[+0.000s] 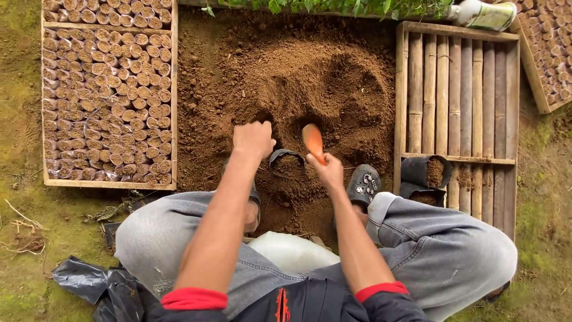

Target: The person scoops soil from a large pile into small black plastic seedling pots using an orange plastic scoop. They fill each pot and then place it onto a wooden bamboo tray. The process is repeated for multiple pots.

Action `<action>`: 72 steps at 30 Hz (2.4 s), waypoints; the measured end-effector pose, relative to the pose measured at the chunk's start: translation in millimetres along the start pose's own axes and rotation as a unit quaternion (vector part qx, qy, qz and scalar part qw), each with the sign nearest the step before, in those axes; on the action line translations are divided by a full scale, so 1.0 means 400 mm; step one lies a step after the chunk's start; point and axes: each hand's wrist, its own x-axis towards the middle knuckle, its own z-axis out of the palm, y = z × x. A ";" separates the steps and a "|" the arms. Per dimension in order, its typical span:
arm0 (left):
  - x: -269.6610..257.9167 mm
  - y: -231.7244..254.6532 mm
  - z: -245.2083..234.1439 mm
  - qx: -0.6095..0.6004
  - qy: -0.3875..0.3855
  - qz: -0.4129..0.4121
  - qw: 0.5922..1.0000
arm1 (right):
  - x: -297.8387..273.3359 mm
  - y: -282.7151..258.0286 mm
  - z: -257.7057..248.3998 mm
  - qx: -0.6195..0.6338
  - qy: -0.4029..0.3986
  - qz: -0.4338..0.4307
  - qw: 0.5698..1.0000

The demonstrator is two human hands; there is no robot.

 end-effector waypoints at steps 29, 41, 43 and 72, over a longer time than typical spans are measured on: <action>0.030 0.038 0.493 -0.240 0.067 -0.134 0.959 | -0.101 -0.146 -0.007 -0.098 -0.049 0.006 0.994; 0.029 0.035 0.470 -0.301 0.159 -0.106 0.934 | -0.057 -0.064 0.056 -0.075 0.002 -0.023 0.997; -0.001 0.048 0.417 -0.319 0.179 -0.104 0.925 | -0.095 -0.111 0.042 -0.052 0.043 -0.013 0.998; 0.073 0.028 0.485 -0.275 0.034 -0.129 0.952 | -0.125 -0.171 0.004 -0.153 -0.006 0.002 0.988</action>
